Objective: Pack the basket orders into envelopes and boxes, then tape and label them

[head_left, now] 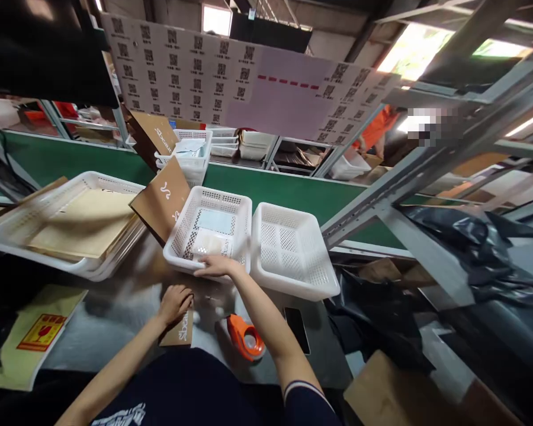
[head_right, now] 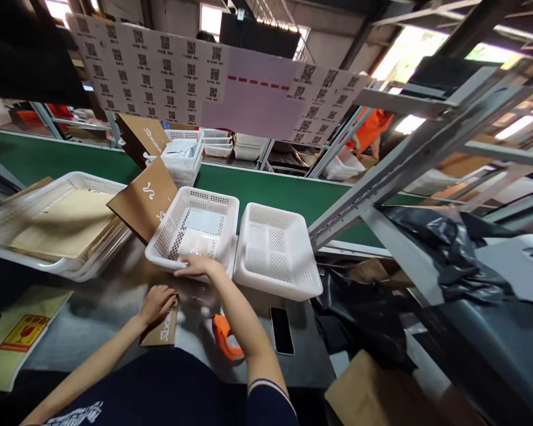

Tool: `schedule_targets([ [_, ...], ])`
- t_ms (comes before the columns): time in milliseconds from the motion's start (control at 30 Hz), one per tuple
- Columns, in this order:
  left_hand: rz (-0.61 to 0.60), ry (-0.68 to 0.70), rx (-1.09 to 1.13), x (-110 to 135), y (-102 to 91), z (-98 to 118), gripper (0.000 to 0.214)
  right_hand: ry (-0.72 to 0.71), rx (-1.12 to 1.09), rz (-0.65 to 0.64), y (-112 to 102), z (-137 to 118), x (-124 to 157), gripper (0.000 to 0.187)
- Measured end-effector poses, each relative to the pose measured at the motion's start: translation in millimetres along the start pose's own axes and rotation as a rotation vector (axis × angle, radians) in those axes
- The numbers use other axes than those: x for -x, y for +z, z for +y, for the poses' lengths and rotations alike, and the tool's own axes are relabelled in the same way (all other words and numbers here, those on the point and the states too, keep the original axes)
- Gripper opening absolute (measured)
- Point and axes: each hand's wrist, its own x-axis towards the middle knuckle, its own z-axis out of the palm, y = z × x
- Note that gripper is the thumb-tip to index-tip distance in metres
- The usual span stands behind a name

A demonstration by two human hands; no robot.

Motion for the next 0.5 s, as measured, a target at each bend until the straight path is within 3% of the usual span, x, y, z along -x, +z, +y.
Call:
schedule_targets([
  [100, 0.262, 0.043, 0.368, 7, -26.0, 5, 0.031, 0.083, -0.053, -0.005, -14, -14, 43, 0.022],
  [167, 0.332, -0.085, 0.675, 9, -51.5, 18, 0.037, 0.053, -0.183, 0.051, -23, -27, 72, 0.028],
  [233, 0.188, -0.227, 1.007, 8, -79.6, 35, 0.054, -0.033, -0.307, 0.103, -28, -40, 95, 0.021],
  [300, -0.098, -0.262, 1.272, 6, -103.4, 53, 0.07, -0.087, -0.371, 0.133, -26, -48, 108, 0.012],
  [367, -0.304, -0.241, 1.335, 4, -116.8, 68, 0.071, -0.06, -0.448, 0.161, -17, -51, 115, 0.011],
  [433, -0.282, -0.261, 1.259, 4, -118.0, 79, 0.052, 0.052, -0.586, 0.218, -1, -51, 117, 0.026],
  [500, -0.061, -0.328, 1.203, 7, -109.8, 86, 0.04, 0.26, -0.778, 0.364, 18, -51, 119, 0.043],
])
